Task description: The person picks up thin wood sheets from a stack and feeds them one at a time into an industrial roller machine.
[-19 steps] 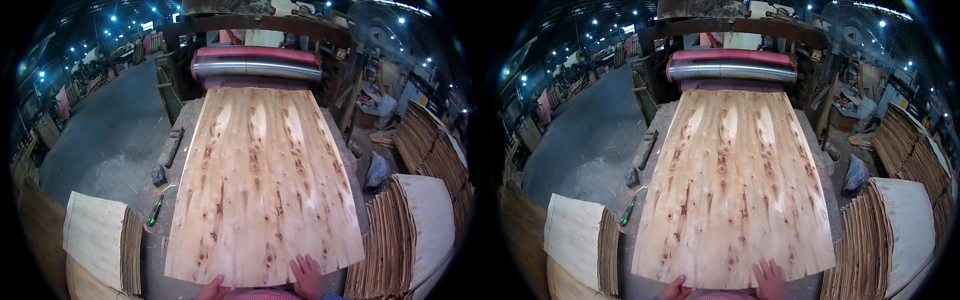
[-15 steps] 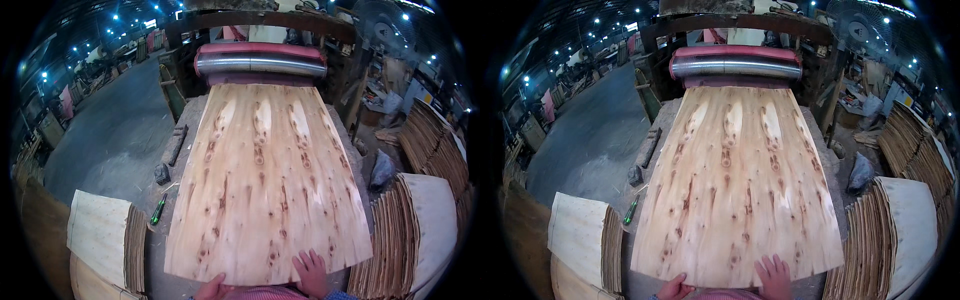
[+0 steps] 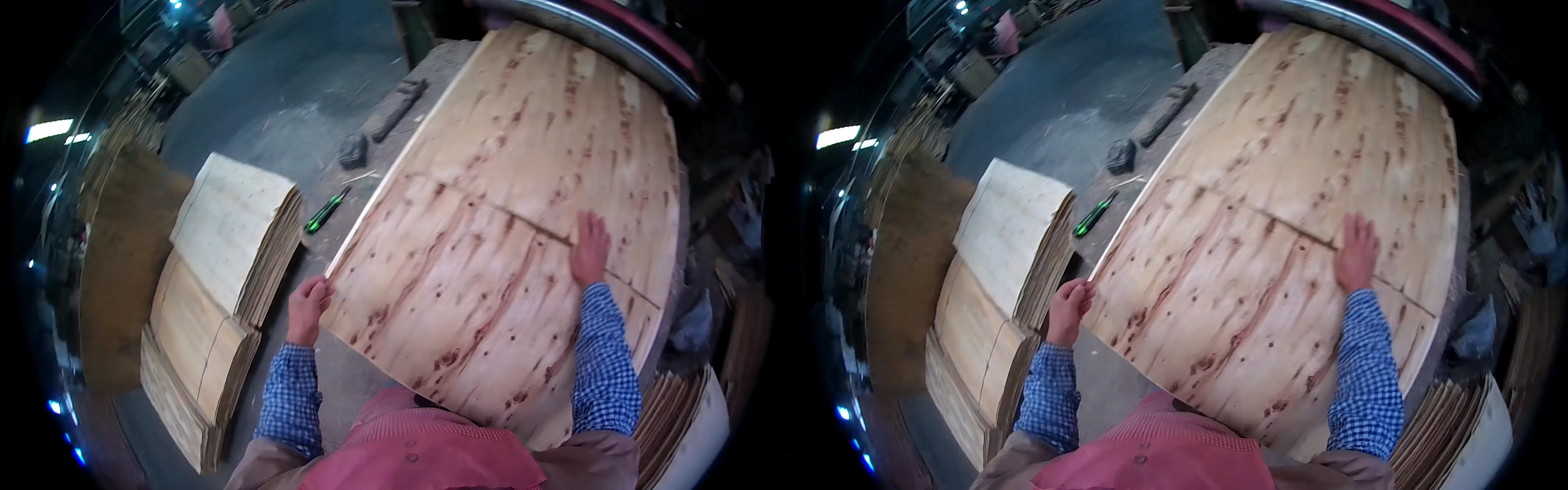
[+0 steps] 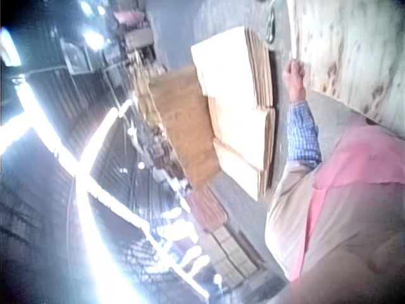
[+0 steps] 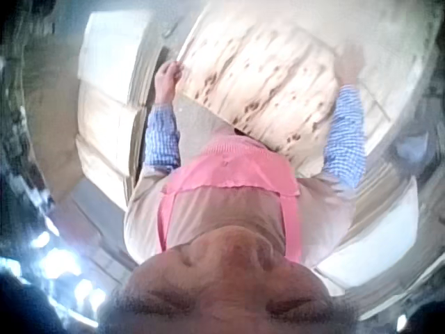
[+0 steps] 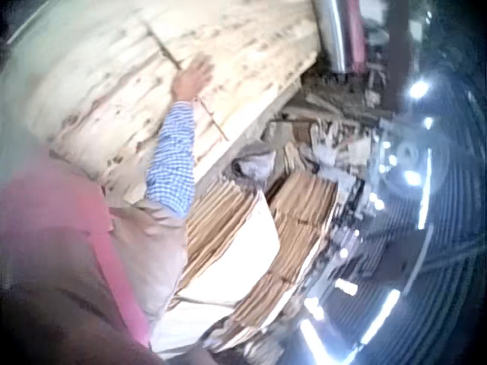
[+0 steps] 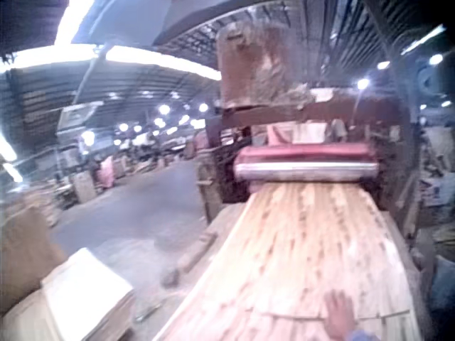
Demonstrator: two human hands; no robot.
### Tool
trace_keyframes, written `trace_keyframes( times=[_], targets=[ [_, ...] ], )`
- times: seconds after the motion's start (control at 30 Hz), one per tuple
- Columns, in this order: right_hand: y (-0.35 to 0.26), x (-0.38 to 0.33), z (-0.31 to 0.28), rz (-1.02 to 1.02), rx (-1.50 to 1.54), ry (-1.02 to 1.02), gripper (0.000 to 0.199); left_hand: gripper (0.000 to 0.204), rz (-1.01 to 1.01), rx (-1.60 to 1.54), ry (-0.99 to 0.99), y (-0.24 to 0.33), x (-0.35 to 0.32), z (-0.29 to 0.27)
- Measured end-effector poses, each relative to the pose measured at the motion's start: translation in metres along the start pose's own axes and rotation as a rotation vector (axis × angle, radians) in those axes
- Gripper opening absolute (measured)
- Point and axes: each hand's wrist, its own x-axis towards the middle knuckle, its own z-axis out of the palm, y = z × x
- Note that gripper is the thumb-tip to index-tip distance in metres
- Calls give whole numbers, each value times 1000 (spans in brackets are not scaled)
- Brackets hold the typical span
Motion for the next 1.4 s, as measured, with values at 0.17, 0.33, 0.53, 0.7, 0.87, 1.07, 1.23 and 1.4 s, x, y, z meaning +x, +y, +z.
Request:
trace_keyframes(
  times=[0.17,0.33,0.53,0.7,0.87,1.07,1.23,1.4],
  targets=[
    [16,64,42,166,-28,2,60,27,156,531,85,-35,16,-7],
    [-14,9,45,124,77,109,46,29,222,746,112,-43,52,3],
    [-82,-148,-14,63,153,26,46,19,172,729,31,-25,70,-16],
    [-135,-300,-56,101,182,-70,53,37,-151,392,-445,21,55,-32],
    [-180,-367,-84,181,252,-184,67,40,-237,233,-619,19,26,-55],
    [-229,-354,-158,25,362,-160,85,39,-16,-253,-806,102,-13,-59],
    [-213,-363,-132,146,80,-88,75,39,-42,-236,-779,80,-1,-78],
    [-213,-349,-187,116,99,-176,70,46,-89,19,-706,61,15,-105]
  ],
)
